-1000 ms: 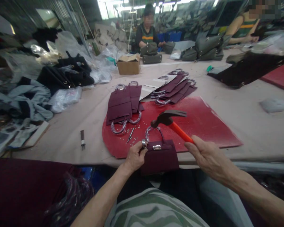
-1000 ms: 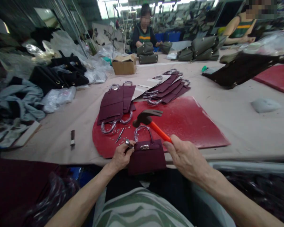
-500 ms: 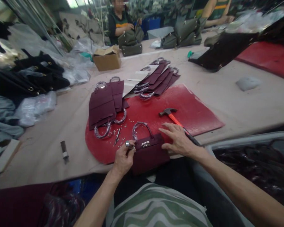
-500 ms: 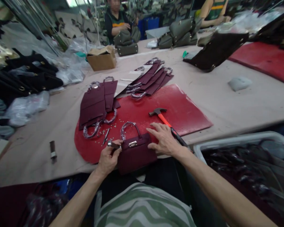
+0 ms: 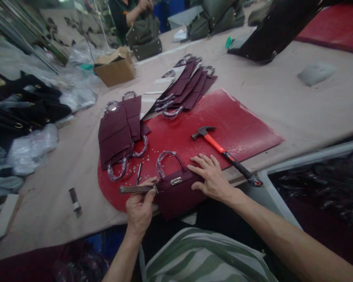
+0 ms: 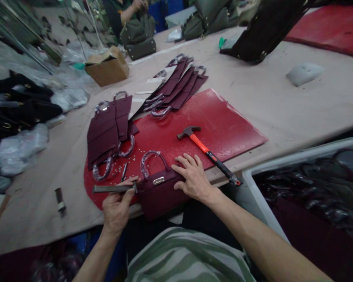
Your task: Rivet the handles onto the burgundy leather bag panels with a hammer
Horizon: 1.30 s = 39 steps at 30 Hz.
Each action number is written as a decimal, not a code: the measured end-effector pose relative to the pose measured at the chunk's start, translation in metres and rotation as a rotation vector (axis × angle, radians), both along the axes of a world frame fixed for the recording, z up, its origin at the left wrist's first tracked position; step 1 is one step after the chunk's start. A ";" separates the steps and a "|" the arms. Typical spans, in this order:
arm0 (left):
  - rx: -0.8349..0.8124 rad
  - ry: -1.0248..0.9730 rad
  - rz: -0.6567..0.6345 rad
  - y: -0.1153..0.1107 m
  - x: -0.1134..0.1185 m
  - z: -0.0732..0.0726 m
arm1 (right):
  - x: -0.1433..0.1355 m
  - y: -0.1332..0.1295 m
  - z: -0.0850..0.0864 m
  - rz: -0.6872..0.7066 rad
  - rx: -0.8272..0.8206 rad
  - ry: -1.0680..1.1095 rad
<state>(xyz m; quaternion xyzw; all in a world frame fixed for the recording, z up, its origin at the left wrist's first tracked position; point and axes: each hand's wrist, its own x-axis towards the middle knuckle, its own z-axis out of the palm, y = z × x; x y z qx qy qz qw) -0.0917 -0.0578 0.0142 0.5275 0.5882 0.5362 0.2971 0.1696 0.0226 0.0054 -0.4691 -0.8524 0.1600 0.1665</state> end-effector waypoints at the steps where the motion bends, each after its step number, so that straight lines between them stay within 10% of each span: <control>1: 0.003 -0.039 0.010 0.002 0.006 0.005 | -0.001 0.000 -0.001 -0.012 -0.004 0.012; 10: 0.095 0.012 -0.130 0.037 0.083 -0.006 | -0.001 -0.007 -0.005 -0.148 -0.004 0.082; 39: 0.287 0.426 -0.199 0.041 0.090 -0.020 | -0.001 -0.007 -0.002 -0.151 -0.036 0.119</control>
